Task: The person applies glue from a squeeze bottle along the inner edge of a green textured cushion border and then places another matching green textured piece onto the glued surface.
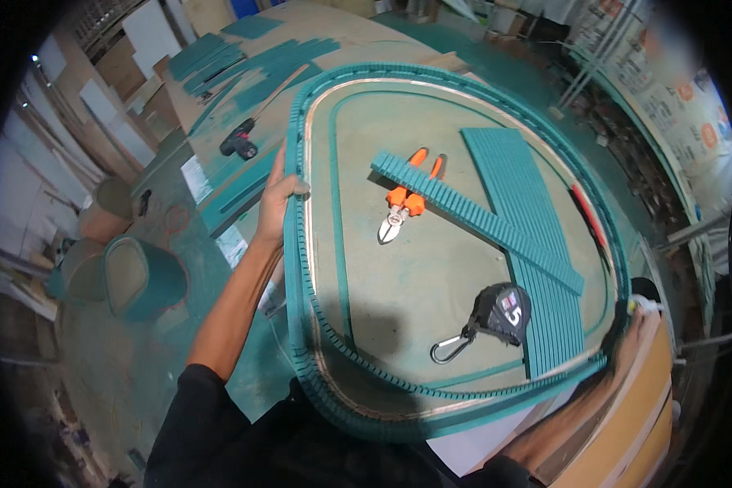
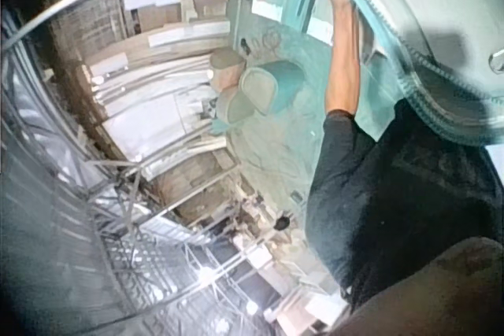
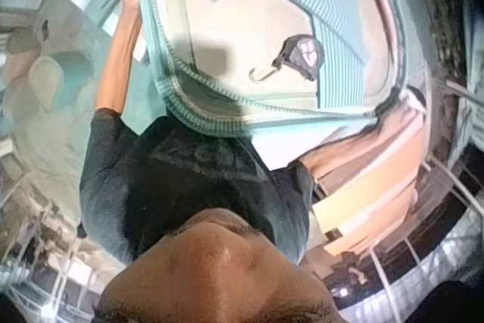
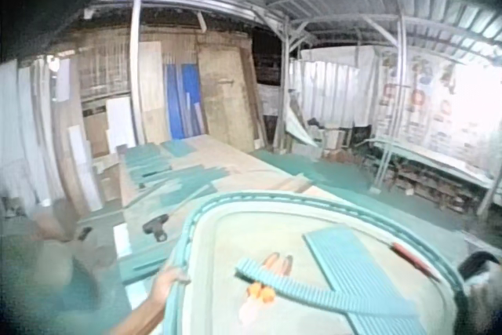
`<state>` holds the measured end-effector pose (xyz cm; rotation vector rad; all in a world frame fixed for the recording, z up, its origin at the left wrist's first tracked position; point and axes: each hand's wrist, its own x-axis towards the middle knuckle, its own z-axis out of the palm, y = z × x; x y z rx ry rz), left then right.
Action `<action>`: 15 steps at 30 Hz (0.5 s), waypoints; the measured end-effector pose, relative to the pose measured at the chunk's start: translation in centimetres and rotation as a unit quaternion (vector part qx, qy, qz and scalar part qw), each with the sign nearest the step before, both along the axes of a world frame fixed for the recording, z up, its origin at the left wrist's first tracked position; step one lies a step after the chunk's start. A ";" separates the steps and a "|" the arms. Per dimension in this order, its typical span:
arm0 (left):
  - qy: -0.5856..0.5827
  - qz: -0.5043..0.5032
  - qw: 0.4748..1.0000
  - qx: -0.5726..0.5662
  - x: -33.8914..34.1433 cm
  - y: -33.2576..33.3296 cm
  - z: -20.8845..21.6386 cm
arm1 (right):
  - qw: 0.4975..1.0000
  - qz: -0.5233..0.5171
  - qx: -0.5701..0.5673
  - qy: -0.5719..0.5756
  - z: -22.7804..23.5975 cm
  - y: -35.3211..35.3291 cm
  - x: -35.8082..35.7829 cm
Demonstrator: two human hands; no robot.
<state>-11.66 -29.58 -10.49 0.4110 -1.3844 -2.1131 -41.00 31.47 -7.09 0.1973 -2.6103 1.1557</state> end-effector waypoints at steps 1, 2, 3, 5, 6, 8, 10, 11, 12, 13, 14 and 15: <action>-0.011 0.014 1.000 -0.004 0.1 -0.2 0.0 | 0.999 -0.016 0.033 0.002 0.5 -0.1 0.7; -0.028 0.044 0.998 -0.024 0.2 -0.6 0.2 | 0.997 -0.031 0.066 0.005 1.4 -0.4 1.5; -0.047 0.073 0.995 -0.048 0.2 -1.0 0.1 | 0.994 -0.046 0.098 0.005 1.6 -0.6 2.3; -0.163 0.101 0.976 -0.101 0.8 -0.6 2.9 | 0.984 -0.078 0.162 -0.006 1.7 -0.8 3.4; -0.259 0.117 0.948 -0.145 0.7 -0.2 4.3 | 0.978 -0.093 0.186 -0.009 1.8 -0.8 3.6; -0.315 0.145 0.910 -0.225 0.6 1.0 6.4 | 0.972 -0.106 0.211 -0.011 1.6 -1.2 3.8; -0.338 0.170 0.875 -0.301 0.6 1.2 6.1 | 0.974 -0.101 0.204 -0.008 0.5 -1.4 3.2; -0.353 0.177 0.867 -0.304 1.0 1.4 6.2 | 0.974 -0.096 0.205 -0.009 -0.1 -1.6 2.7; -0.368 0.180 0.869 -0.277 1.2 1.7 6.7 | 0.974 -0.090 0.206 -0.012 -0.7 -2.0 2.2; -0.379 0.181 0.872 -0.252 1.1 2.1 7.2 | 0.975 -0.087 0.206 -0.016 -1.2 -2.1 1.9; -0.387 0.195 0.860 -0.270 0.7 2.6 7.5 | 0.975 -0.084 0.204 -0.020 -1.6 -2.3 1.7; -0.396 0.198 0.854 -0.274 0.8 2.4 7.5 | 0.976 -0.079 0.202 -0.023 -2.1 -2.8 1.3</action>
